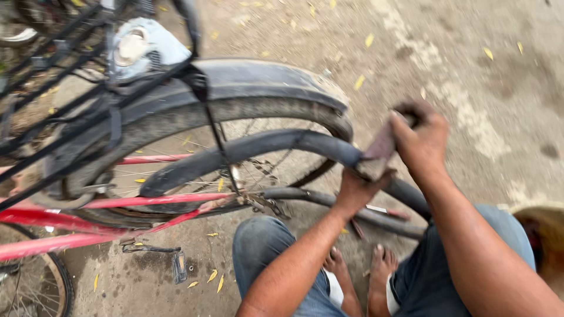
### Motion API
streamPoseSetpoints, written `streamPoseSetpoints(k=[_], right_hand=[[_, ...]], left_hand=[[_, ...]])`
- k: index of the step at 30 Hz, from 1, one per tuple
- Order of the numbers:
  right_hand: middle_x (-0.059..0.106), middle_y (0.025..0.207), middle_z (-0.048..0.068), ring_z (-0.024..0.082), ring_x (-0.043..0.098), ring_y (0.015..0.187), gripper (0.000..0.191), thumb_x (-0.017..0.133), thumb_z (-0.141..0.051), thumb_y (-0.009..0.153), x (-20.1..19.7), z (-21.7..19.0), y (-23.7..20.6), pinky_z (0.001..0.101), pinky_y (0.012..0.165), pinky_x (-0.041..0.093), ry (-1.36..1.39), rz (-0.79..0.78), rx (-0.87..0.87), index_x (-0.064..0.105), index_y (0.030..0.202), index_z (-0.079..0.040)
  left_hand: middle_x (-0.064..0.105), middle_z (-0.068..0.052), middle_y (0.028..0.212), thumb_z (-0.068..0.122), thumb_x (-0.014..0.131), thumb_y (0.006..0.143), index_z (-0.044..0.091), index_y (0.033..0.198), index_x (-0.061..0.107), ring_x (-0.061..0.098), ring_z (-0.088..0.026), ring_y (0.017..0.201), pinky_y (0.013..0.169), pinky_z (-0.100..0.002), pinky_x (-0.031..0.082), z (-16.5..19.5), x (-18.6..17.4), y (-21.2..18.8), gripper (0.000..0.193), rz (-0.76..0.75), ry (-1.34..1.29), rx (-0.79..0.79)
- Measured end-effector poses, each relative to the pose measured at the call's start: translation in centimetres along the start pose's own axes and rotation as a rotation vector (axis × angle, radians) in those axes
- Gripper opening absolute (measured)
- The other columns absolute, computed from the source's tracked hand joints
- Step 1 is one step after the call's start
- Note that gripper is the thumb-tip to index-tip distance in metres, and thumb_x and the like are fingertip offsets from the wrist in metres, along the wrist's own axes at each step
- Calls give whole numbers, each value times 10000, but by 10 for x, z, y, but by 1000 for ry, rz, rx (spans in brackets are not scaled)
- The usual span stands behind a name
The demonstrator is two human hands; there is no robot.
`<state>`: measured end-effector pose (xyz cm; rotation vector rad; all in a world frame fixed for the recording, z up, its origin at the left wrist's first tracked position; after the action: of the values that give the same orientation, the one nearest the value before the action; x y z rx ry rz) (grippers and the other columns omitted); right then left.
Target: The person is repairing a bicycle tire. They are seen sanding the inner tube, applying glue, and attaching a patch to fix a puncture.
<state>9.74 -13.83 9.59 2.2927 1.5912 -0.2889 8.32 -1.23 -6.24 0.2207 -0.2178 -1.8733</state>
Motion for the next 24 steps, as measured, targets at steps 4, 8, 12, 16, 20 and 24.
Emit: streamPoseSetpoints(k=[4, 8, 12, 16, 20, 24], right_hand=[[754, 963, 95, 186, 709, 888, 231, 691, -104, 854, 24, -26, -27, 326, 824, 571, 32, -251, -365, 741, 1068, -35], [762, 938, 76, 167, 714, 851, 235, 698, -120, 863, 17, -8, -15, 321, 794, 579, -72, -153, -209, 749, 1081, -48], [747, 1018, 82, 154, 710, 908, 174, 671, -163, 980, -17, 11, -2, 313, 815, 597, -15, 142, -8, 716, 1099, -45], [772, 912, 100, 169, 722, 835, 197, 713, -113, 858, 22, -12, -24, 313, 775, 575, -130, -222, -282, 762, 1035, -44], [762, 960, 105, 169, 719, 870, 196, 691, -125, 900, 5, -2, -8, 334, 794, 592, -67, -47, -144, 753, 1073, -57], [742, 1000, 106, 180, 731, 897, 198, 648, -189, 988, -11, 8, -7, 357, 803, 629, -116, 61, -7, 703, 1139, -74]], left_hand=[[547, -99, 1257, 327, 675, 1142, -4, 1313, 458, 571, -204, 1197, 1068, -336, 544, -40, 24, 7, 431, -120, -991, -132], [588, -84, 1377, 357, 634, 1056, 51, 1435, 495, 589, -186, 1230, 1009, -338, 558, -61, 43, 2, 507, -130, -1373, -411], [714, -116, 1164, 313, 706, 985, 7, 1241, 633, 715, -190, 1061, 907, -381, 623, -32, 12, 6, 406, -71, -44, -119], [659, -91, 1235, 334, 622, 1081, 13, 1329, 569, 698, -153, 1132, 987, -335, 611, -14, 20, 3, 409, -95, -902, -243], [632, -80, 1248, 286, 690, 950, 27, 1326, 521, 659, -164, 1099, 889, -344, 615, 17, 5, 8, 487, 1, -119, 34], [721, -60, 1134, 435, 770, 910, 57, 1252, 651, 729, -155, 1061, 923, -330, 615, 12, 4, 8, 524, -3, -252, -215]])
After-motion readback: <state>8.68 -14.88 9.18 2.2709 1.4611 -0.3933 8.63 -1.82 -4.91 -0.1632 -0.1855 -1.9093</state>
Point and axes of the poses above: each hand's wrist, its own y-axis towards the middle knuckle, its own x-axis out of the palm, z = x × y, the point moved 9 cm from there along y, towards the middle knuckle
